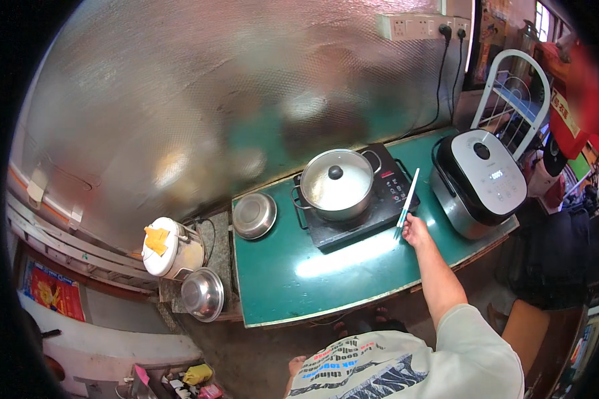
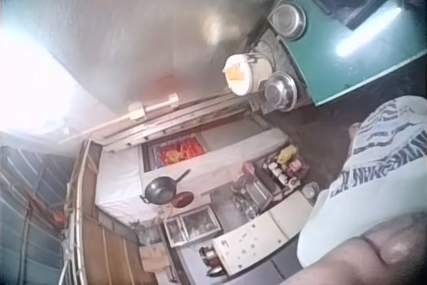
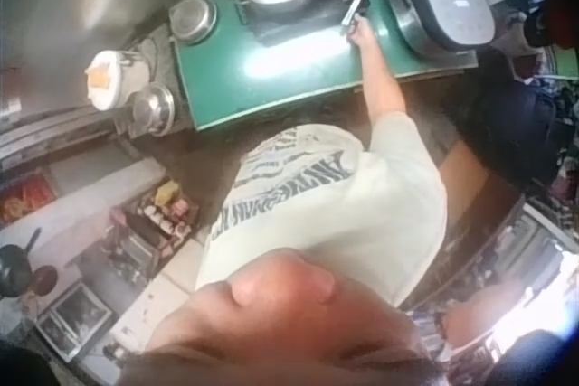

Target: The recorder prepares noodles by boiling them in a pot on an induction stove, then rinses and stores the equipment.

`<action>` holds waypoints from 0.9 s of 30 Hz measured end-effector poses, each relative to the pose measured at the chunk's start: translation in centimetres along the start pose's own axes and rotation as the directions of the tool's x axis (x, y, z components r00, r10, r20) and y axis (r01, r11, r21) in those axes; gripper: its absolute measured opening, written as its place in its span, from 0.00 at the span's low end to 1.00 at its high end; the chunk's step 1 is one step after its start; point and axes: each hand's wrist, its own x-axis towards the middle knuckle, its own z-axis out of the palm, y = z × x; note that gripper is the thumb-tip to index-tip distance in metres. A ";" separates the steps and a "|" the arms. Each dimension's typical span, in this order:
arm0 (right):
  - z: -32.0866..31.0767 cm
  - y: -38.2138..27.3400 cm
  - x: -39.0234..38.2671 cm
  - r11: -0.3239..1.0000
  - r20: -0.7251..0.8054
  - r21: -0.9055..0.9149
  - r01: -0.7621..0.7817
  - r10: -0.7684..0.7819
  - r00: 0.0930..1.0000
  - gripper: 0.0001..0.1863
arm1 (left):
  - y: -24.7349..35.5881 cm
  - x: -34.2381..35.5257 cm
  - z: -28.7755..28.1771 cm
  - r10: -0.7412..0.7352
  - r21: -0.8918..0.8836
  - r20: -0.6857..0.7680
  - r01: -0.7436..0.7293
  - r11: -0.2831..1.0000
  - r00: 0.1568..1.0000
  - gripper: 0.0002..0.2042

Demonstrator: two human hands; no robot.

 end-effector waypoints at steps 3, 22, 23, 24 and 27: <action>2.0 1.4 0.6 1.000 -0.004 -0.015 0.008 -0.008 1.000 0.15 | -0.5 0.9 -2.7 0.303 0.539 -0.189 -0.159 0.827 0.934 0.03; 1.0 0.2 -0.5 0.994 -0.045 -0.099 0.054 -0.058 0.997 0.20 | -0.1 -0.3 -0.9 -0.009 0.229 -0.136 0.040 0.973 0.991 0.13; 1.1 0.4 -0.5 0.991 -0.029 -0.122 0.057 -0.061 0.998 0.20 | -0.3 -0.3 -1.6 -0.015 0.278 -0.101 0.043 0.960 0.995 0.13; 0.9 0.4 -0.1 0.994 -0.016 -0.111 0.017 -0.019 1.000 0.19 | -0.6 -0.1 -2.1 -0.012 0.275 -0.105 0.040 0.961 0.994 0.13; 1.4 0.5 -0.3 0.997 -0.025 -0.062 -0.043 0.042 0.999 0.21 | -1.3 0.3 -2.4 -0.090 0.140 -0.098 0.104 0.985 0.991 0.12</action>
